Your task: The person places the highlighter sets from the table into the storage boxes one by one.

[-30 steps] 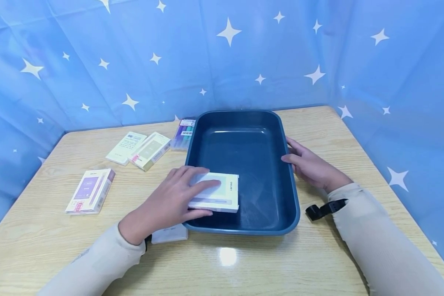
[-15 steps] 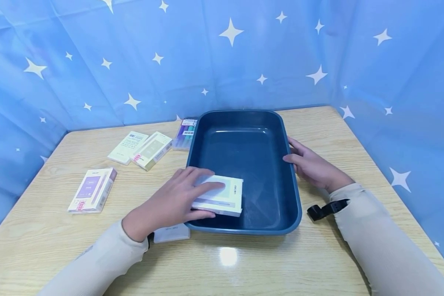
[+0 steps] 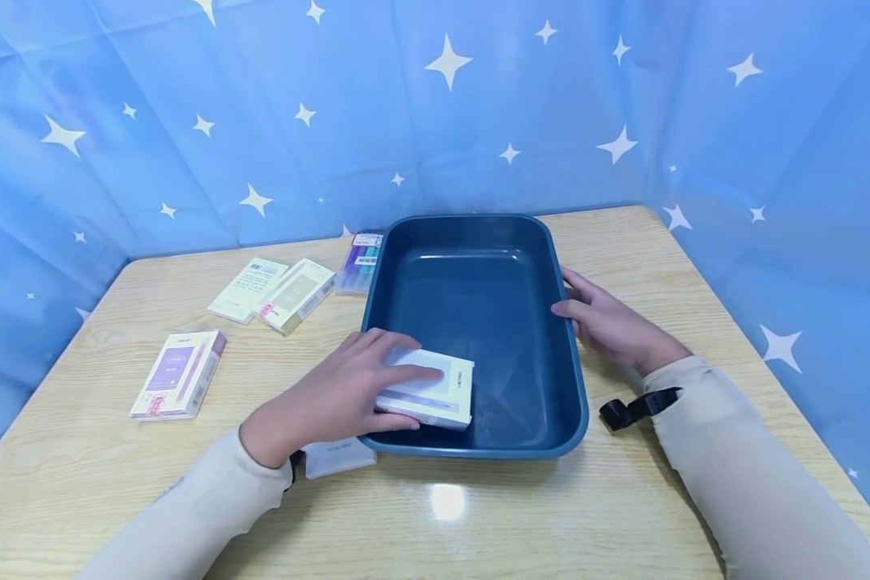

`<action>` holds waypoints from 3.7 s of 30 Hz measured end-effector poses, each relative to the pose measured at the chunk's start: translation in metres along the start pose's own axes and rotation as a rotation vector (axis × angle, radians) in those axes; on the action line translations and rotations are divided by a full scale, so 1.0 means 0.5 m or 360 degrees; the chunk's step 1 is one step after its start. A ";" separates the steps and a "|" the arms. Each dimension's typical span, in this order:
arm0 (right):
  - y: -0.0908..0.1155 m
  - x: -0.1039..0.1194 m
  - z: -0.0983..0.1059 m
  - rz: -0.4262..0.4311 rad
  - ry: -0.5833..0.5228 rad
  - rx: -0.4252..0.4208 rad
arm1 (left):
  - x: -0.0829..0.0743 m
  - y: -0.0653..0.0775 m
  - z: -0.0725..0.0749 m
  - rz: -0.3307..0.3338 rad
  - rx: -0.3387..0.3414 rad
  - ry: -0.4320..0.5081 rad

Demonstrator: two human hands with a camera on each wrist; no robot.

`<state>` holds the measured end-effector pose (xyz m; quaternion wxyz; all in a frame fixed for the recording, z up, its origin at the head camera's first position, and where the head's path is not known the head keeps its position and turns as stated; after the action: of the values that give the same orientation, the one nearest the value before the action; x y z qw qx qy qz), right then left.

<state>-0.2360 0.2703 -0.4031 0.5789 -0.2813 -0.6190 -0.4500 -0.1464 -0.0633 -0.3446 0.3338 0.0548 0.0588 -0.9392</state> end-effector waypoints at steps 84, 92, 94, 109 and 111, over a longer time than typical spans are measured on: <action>0.003 -0.001 -0.006 -0.0037 0.0110 -0.0014 | 0.010 -0.003 -0.013 0.0126 0.0115 0.0250; 0.003 0.000 -0.007 -0.0048 0.0138 -0.0019 | 0.015 0.006 0.003 0.0075 0.0039 0.0191; 0.003 0.000 -0.007 -0.0054 0.0146 -0.0024 | 0.017 0.010 0.009 0.0076 0.0016 0.0188; 0.003 -0.002 -0.004 -0.0051 0.0152 -0.0028 | 0.044 0.035 0.075 0.0180 -0.0206 0.0015; 0.003 -0.002 -0.004 -0.0050 0.0154 -0.0029 | 0.053 0.038 0.083 0.0243 -0.0246 -0.0014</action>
<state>-0.2336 0.2693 -0.4040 0.5984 -0.2546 -0.5906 -0.4778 -0.1575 -0.1004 -0.3089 0.4080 0.0292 0.1252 -0.9039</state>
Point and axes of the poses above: each hand's wrist, its own y-axis away from the middle knuckle, its own z-axis out of the back of the hand, x = y × z, the point moved 4 cm from there along -y, towards the middle knuckle
